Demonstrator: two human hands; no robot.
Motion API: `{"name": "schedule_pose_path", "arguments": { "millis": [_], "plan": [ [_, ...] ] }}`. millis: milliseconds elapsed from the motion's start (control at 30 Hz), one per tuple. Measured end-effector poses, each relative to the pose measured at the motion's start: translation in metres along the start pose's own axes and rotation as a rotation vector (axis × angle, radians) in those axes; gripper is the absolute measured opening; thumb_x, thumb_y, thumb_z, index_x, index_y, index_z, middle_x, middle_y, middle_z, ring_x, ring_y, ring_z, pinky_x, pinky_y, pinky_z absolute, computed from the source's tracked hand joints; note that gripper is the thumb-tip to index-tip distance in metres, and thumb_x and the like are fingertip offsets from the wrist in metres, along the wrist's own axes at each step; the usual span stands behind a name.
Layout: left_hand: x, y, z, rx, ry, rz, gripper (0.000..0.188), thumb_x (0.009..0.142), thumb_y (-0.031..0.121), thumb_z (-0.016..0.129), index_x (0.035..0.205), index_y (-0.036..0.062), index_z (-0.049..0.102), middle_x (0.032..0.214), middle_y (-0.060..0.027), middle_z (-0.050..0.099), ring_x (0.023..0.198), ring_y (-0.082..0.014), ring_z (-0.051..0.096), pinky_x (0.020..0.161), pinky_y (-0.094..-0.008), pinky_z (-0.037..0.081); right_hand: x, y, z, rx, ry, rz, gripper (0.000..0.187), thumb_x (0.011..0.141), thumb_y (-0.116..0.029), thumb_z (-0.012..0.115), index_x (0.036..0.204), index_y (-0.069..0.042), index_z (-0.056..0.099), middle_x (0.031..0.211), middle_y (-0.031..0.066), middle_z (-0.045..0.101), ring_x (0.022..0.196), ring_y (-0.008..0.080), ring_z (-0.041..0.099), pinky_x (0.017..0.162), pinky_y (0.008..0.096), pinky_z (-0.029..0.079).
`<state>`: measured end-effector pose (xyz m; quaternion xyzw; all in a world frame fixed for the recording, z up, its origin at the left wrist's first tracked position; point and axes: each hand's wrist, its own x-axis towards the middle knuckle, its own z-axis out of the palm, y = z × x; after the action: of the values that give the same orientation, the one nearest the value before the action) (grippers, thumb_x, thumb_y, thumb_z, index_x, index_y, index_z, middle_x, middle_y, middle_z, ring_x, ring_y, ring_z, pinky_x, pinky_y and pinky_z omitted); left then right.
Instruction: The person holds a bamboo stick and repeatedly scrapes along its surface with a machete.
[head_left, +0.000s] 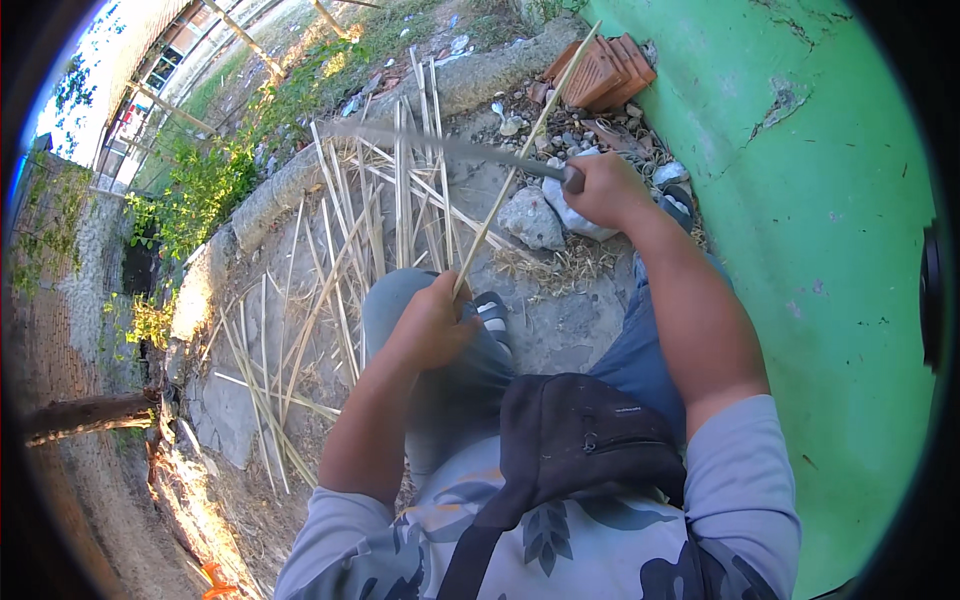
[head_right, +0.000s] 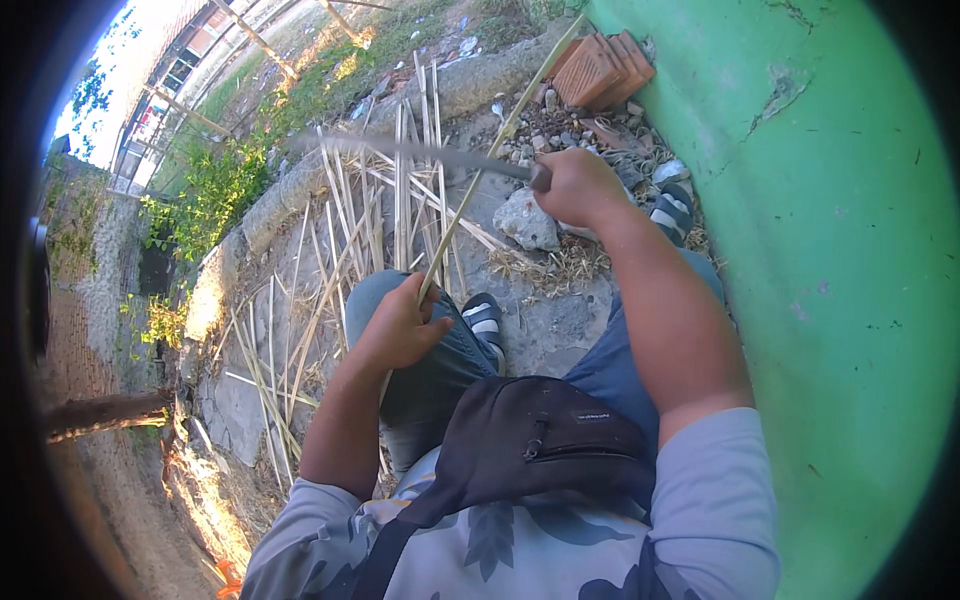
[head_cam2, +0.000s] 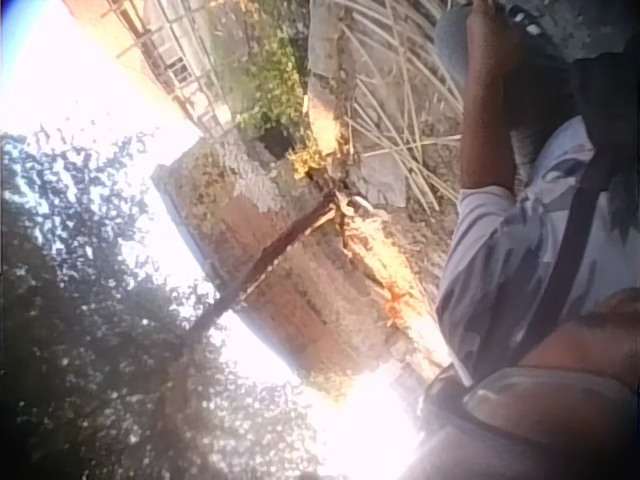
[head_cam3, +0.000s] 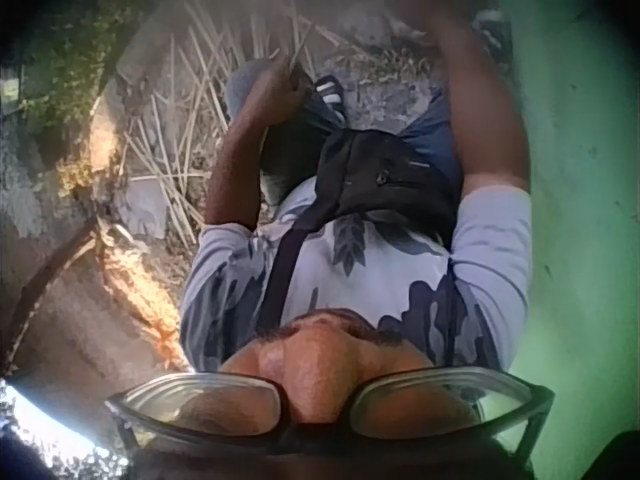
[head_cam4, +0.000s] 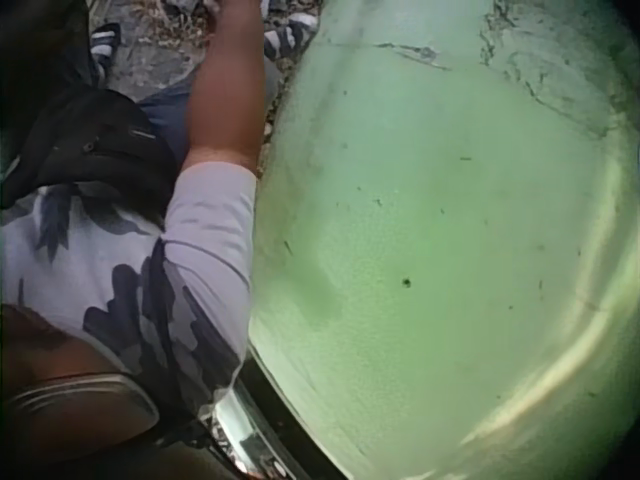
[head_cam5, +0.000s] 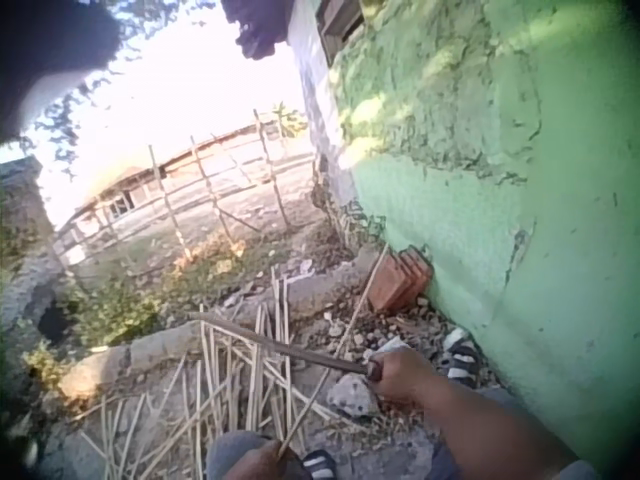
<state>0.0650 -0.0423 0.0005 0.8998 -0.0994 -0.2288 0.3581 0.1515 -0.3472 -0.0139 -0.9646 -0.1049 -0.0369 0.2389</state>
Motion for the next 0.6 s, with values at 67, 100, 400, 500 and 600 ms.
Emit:
{"name": "schedule_pose_path", "arguments": {
  "millis": [67,100,400,500,600],
  "plan": [
    [0.003,0.0,-0.003,0.004,-0.017,0.027,0.034,0.082,0.008,0.08,0.102,0.0037,0.052,0.068,0.0014,0.045,0.06,-0.0105,0.043,0.055,-0.0317,0.037,0.007,0.016,0.011,0.216,0.139,0.217,0.022,0.083,-0.027,0.071,0.091,-0.007,0.072,0.09,0.0193,0.072,0.089,0.0396,0.07,0.08,0.0488,0.055],
    [0.003,0.002,-0.003,-0.011,-0.019,0.02,0.035,0.082,0.008,0.08,0.101,0.004,0.052,0.068,0.0017,0.045,0.061,-0.0103,0.043,0.055,-0.0313,0.037,0.009,0.025,0.012,0.223,0.172,0.199,0.022,0.083,-0.027,0.071,0.092,-0.007,0.072,0.091,0.019,0.073,0.091,0.0398,0.07,0.081,0.0487,0.055],
    [-0.003,-0.014,-0.012,-0.21,-0.08,0.07,0.038,0.082,0.009,0.081,0.103,0.0072,0.051,0.071,0.0059,0.042,0.063,-0.0082,0.041,0.056,-0.0281,0.037,-0.008,-0.031,-0.003,-0.075,0.044,-0.126,0.018,0.08,-0.023,0.072,0.093,-0.01,0.073,0.083,0.017,0.071,0.083,0.0387,0.07,0.074,0.0492,0.055],
    [-0.009,-0.008,-0.015,-0.412,-0.174,0.066,0.035,0.083,0.012,0.081,0.102,0.0087,0.052,0.077,0.0052,0.046,0.065,-0.0087,0.045,0.057,-0.028,0.039,-0.005,-0.009,0.01,0.123,0.088,-0.02,0.017,0.08,-0.024,0.072,0.091,-0.01,0.072,0.081,0.0155,0.071,0.08,0.0386,0.07,0.072,0.0496,0.055],
    [-0.008,-0.009,-0.017,-0.632,-0.222,-0.132,0.032,0.085,0.016,0.08,0.1,0.0094,0.052,0.082,0.0039,0.049,0.067,-0.009,0.047,0.058,-0.0274,0.04,-0.002,-0.013,0.017,0.116,0.142,-0.053,0.015,0.079,-0.023,0.071,0.087,-0.01,0.07,0.078,0.0157,0.07,0.078,0.0392,0.069,0.07,0.0503,0.054]
  ]
}}
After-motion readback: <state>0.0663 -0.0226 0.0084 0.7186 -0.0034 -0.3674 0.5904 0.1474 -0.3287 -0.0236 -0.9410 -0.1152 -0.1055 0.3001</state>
